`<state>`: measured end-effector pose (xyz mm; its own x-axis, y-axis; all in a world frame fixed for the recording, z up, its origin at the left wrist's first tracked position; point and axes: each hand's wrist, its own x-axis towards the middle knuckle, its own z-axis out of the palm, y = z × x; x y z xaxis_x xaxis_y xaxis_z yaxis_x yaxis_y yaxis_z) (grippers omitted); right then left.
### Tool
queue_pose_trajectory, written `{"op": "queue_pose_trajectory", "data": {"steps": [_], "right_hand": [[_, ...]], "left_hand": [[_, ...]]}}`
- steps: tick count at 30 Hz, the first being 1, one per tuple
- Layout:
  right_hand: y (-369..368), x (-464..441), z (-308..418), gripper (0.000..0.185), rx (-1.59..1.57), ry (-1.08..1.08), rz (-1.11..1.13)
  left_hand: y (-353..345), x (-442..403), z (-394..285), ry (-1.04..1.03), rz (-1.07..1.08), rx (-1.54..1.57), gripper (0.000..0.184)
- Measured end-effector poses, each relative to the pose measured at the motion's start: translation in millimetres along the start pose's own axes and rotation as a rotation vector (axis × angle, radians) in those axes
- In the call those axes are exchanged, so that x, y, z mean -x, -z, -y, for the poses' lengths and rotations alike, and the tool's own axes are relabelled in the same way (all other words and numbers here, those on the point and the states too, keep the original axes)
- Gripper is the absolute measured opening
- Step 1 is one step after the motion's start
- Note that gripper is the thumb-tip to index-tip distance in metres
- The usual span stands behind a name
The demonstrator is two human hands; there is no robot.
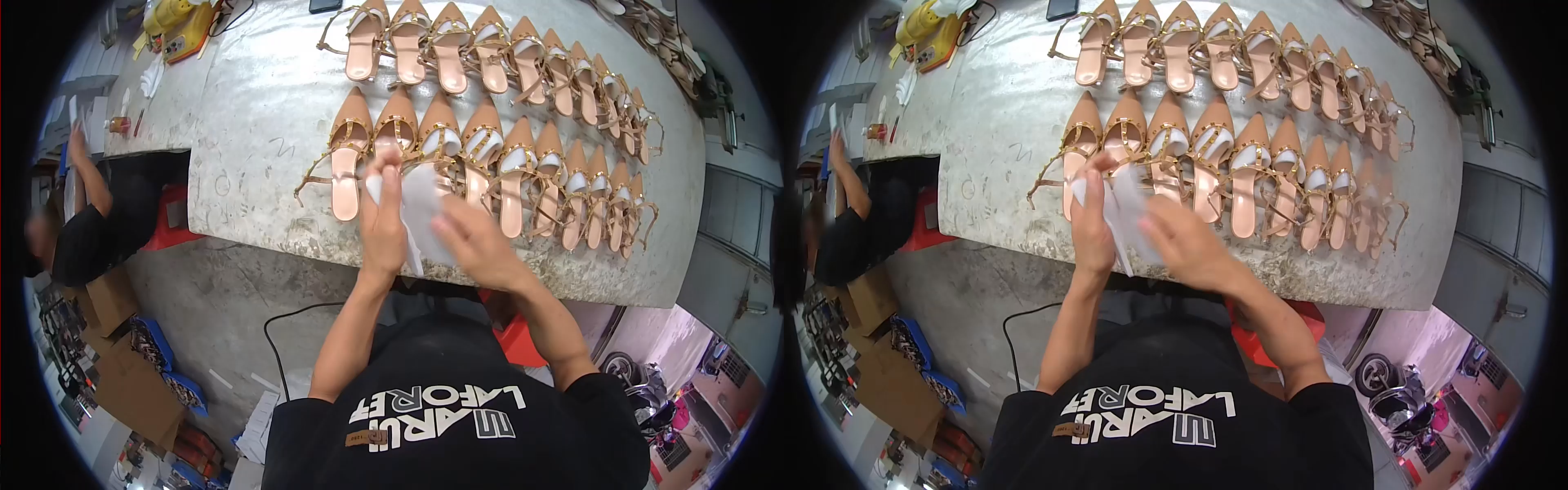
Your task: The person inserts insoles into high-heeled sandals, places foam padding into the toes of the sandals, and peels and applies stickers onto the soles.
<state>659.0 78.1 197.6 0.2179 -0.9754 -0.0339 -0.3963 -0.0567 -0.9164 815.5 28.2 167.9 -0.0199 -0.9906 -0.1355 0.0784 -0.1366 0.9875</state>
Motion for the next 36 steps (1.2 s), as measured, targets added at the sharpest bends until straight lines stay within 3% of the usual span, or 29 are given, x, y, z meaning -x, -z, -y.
{"op": "queue_pose_trajectory", "data": {"steps": [1, 2, 3, 4, 5, 7, 9, 11, 15, 17, 19, 21, 23, 25, 26, 27, 29, 30, 34, 36], "right_hand": [[9.9, -6.2, -4.0, 0.038, 0.145, 0.019, -0.171], [22.1, -16.3, -8.2, 0.038, 0.289, 0.033, -0.345], [38.1, -31.1, -17.9, 0.043, 0.296, -0.007, -0.375], [43.8, -50.7, -17.1, 0.045, 0.339, 0.076, -0.429], [46.7, -71.4, -17.4, 0.048, 0.382, 0.164, -0.485], [36.4, -104.1, -37.2, 0.044, 0.294, 0.266, -0.346], [10.8, -127.5, -74.7, 0.033, 0.281, 0.253, -0.185], [-11.0, -134.6, -124.5, 0.024, 0.416, 0.317, -0.141], [-4.3, -122.7, -120.3, 0.018, 0.420, 0.148, -0.019], [-4.5, -122.8, -105.5, 0.018, 0.488, 0.102, 0.031], [-16.2, -130.3, -96.0, 0.017, 0.542, 0.064, 0.080], [-31.5, -136.0, -89.7, 0.018, 0.299, 0.126, 0.011], [-45.4, -141.0, -110.1, 0.019, 0.306, 0.142, -0.065], [-60.0, -143.0, -112.7, 0.016, 0.579, 0.064, -0.174], [-58.2, -140.5, -110.6, 0.021, 0.731, 0.124, -0.167], [-58.0, -142.0, -109.8, 0.021, 0.730, 0.120, -0.162], [-59.5, -147.3, -109.2, 0.032, 0.958, 0.112, -0.311], [-60.2, -152.0, -106.6, 0.040, 0.895, 0.093, -0.266], [-68.2, -176.9, -116.4, 0.038, 1.074, 0.112, -0.217], [-69.0, -189.0, -118.3, 0.047, 1.079, -0.078, -0.122]], "left_hand": [[2.5, -7.7, -10.2, 0.227, -0.010, 0.063, 0.041], [7.0, -22.5, 1.7, 0.267, 0.062, -0.074, 0.041], [9.8, -38.4, 18.4, 0.307, 0.136, -0.209, 0.042], [8.0, -49.3, 28.5, 0.471, 0.221, -0.207, 0.033], [8.9, -59.0, 33.7, 0.465, 0.217, -0.203, 0.033], [15.2, -70.1, 44.3, 0.612, 0.177, -0.056, 0.030], [21.8, -72.8, 63.2, 0.570, 0.106, -0.002, 0.034], [30.3, -76.4, 73.3, 0.424, -0.013, -0.349, 0.038], [41.8, -85.3, 77.0, 0.228, -0.144, -0.569, 0.025], [47.5, -88.2, 72.6, 0.324, -0.094, -0.407, 0.021], [50.6, -83.4, 56.3, 0.501, 0.010, 0.103, 0.015], [58.5, -81.7, 60.2, 0.518, 0.128, 0.213, 0.011], [64.3, -84.1, 78.8, 0.561, 0.148, 0.471, 0.014], [58.6, -85.8, 60.3, 0.596, 0.085, 0.464, 0.013], [58.1, -85.8, 56.2, 0.592, 0.081, 0.460, 0.012], [61.1, -86.6, 55.0, 0.590, 0.077, 0.456, 0.012], [68.8, -88.4, 70.4, 0.599, 0.184, 0.483, 0.013], [68.2, -87.8, 69.4, 0.622, 0.204, 0.468, 0.013], [66.9, -90.9, 74.3, 0.684, 0.329, 0.435, 0.016], [64.3, -85.1, 71.9, 0.730, 0.441, 0.395, 0.021]]}}
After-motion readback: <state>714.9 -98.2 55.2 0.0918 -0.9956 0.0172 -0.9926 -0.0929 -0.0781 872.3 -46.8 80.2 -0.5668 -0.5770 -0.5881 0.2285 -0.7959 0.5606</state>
